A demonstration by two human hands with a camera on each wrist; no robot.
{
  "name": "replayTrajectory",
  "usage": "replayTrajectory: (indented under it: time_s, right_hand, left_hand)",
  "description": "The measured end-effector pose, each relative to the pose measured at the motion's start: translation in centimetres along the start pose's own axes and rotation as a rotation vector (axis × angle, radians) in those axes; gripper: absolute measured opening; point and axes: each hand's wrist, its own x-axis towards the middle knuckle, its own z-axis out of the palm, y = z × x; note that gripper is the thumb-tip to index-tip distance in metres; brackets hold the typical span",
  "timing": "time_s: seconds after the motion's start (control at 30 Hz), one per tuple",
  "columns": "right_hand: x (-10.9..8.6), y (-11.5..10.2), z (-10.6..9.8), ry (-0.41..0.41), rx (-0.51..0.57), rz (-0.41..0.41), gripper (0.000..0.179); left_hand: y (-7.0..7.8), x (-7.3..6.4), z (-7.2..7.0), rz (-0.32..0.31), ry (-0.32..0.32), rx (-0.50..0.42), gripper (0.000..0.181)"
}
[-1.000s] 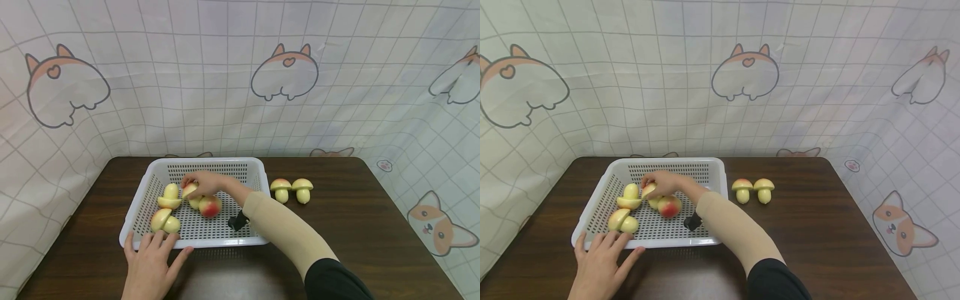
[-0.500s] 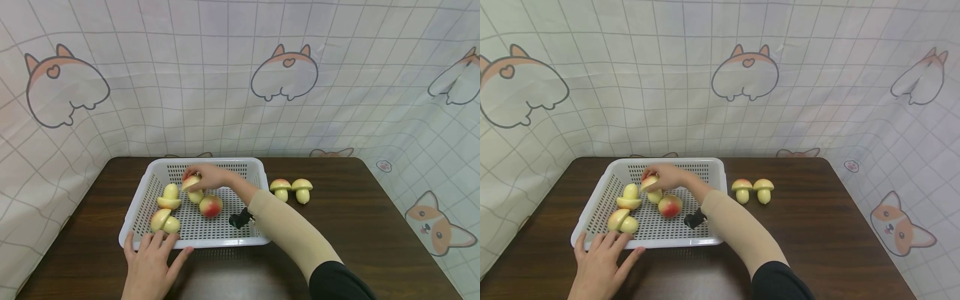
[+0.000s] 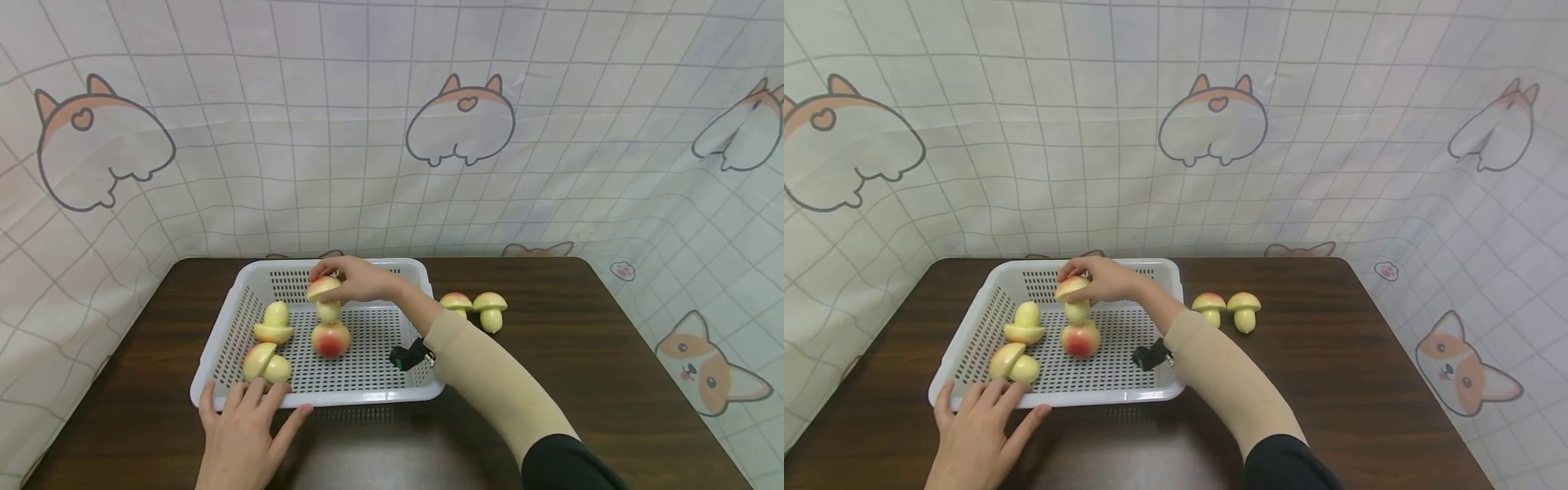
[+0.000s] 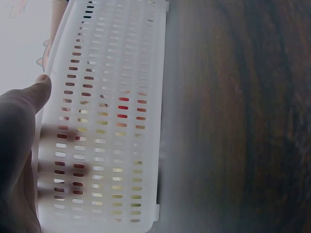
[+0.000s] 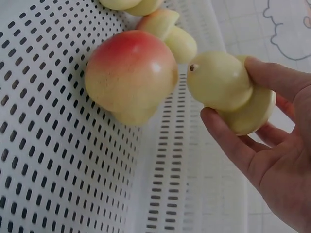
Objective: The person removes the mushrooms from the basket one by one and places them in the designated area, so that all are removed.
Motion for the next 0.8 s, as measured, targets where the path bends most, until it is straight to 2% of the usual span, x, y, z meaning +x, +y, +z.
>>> replayTrajectory:
  time_s: [0.13, 0.47, 0.8]
  right_hand:
    - [-0.9, -0.4, -0.6, 0.017, 0.005, -0.017, 0.039]
    - [-2.9, -1.3, -2.1, 0.034, -0.095, -0.092, 0.038]
    - [-4.9, -1.5, -3.1, 0.048, -0.093, -0.122, 0.035]
  left_hand:
    - [0.0, 0.0, 0.0, -0.001, 0.0, -0.001, 0.047]
    - [0.0, 0.0, 0.0, 0.002, -0.002, -0.001, 0.046]
    - [-0.1, 0.0, 0.1, 0.005, 0.013, -0.01, 0.047]
